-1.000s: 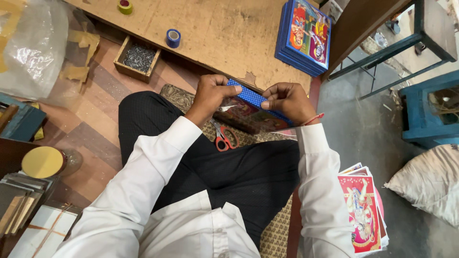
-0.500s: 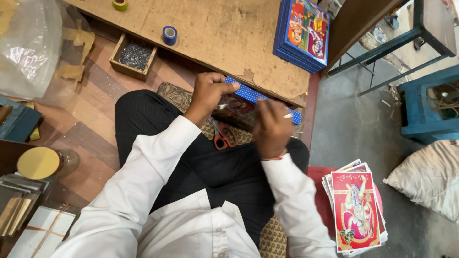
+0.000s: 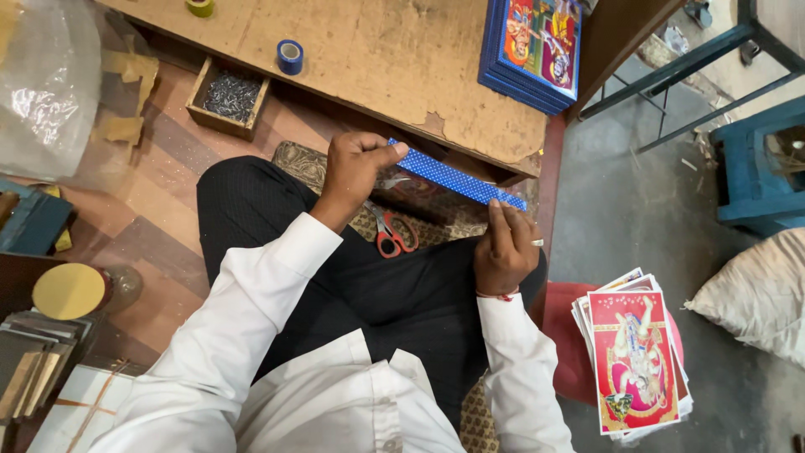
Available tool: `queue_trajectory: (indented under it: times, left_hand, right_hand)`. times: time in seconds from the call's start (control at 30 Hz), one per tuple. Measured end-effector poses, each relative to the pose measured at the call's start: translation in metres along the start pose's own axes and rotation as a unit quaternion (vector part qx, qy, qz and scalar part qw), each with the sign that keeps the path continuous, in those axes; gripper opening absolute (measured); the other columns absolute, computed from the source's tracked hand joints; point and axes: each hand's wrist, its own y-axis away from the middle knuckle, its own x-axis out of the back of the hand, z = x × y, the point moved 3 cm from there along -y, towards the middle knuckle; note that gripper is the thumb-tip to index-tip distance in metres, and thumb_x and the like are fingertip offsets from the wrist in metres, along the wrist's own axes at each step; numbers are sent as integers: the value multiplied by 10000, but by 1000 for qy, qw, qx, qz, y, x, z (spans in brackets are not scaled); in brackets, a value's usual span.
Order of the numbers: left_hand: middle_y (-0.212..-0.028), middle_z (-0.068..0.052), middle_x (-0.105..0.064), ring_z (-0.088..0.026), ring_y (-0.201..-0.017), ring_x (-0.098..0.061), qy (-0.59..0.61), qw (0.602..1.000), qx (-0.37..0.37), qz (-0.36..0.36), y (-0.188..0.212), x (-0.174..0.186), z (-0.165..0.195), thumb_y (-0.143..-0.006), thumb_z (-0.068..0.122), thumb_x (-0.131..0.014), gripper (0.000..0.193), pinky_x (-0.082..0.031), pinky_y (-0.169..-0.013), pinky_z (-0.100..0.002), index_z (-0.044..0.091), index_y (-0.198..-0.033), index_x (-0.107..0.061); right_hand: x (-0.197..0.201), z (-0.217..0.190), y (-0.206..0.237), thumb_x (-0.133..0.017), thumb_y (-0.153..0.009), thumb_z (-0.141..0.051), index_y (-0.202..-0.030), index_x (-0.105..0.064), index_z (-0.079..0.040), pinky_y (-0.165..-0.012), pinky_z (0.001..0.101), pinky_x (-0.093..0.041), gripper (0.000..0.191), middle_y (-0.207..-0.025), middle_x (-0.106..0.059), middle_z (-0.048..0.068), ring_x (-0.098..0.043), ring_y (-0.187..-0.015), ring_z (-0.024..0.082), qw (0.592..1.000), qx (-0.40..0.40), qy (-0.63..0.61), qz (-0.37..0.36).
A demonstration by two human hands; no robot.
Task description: The person assembles a picture frame by cutting a clear plastic sheet and a blue decorative border to size using scissors. They then attach the border to the edges of a cardboard backing and place a printed image on top.
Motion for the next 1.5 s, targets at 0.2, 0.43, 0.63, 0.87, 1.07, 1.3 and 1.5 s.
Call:
queue_trajectory:
  times: [0.2, 0.43, 0.63, 0.87, 1.07, 1.3, 1.5]
  left_hand:
    - [-631, -14, -650, -79, -603, -557, -95, 994, -55, 29, 0, 4, 2, -869, 236, -828, 267, -433, -564, -279, -6, -785, -754]
    - [-918, -132, -804, -218, -819, -743, -299, 934, -110, 164, -73, 133, -25, -884, 197, -810, 188, -562, -781, -377, 31, -972, -804]
    - [-927, -281, -723, -439, -859, -716, -614, 784, -17, 88, -120, 232, -83, -784, 13, -732, 107, -587, -776, -497, 9, -875, -787]
    - [-884, -271, -731, -434, -802, -728, -689, 723, 45, -5, -143, 225, -112, -817, 82, -756, 90, -580, -705, -519, 7, -860, -782]
    - [-888, -277, -705, -447, -817, -700, -628, 778, 2, 25, -123, 222, -93, -902, 148, -800, 113, -557, -747, -516, 37, -914, -805]
    - [-840, -251, -704, -403, -753, -690, -559, 810, -115, 138, -121, 225, -77, -816, -10, -738, 108, -560, -714, -472, 42, -889, -799]
    - [-937, -97, -726, -176, -809, -723, -152, 973, -130, 119, -67, 130, 12, -996, -55, -662, 45, -601, -760, -345, -56, -1040, -673]
  right_hand:
    - [-7, 5, 10, -768, -901, 86, -1129, -772, -1, -926, 435, -562, 244, -1074, -717, 154, -699, -1027, 333, 1000, 3, 5, 7]
    - [-22, 24, 16, -826, -953, 37, -1215, -768, -2, -978, 457, -540, 272, -1149, -690, 159, -664, -1078, 357, 999, -33, -35, -14]
    - [-38, 29, 4, -846, -956, 3, -1258, -760, 12, -1112, 488, -493, 314, -1215, -685, 166, -640, -1166, 367, 998, -56, -22, -27]
    - [-53, 38, -8, -824, -970, -23, -1238, -758, -4, -1146, 498, -483, 277, -1211, -686, 161, -644, -1183, 370, 994, -96, -33, -30]
    - [-59, 41, -14, -787, -930, -10, -1242, -734, 6, -1163, 500, -449, 316, -1206, -693, 158, -641, -1170, 350, 989, -127, -62, -36]
    - [-61, 41, -24, -794, -905, -5, -1224, -741, 0, -1143, 483, -454, 324, -1178, -687, 146, -644, -1147, 337, 988, -131, -80, -25]
    - [-46, 32, -12, -797, -906, -21, -1209, -743, -8, -1099, 470, -470, 309, -1146, -684, 135, -646, -1129, 328, 990, -129, -64, -14]
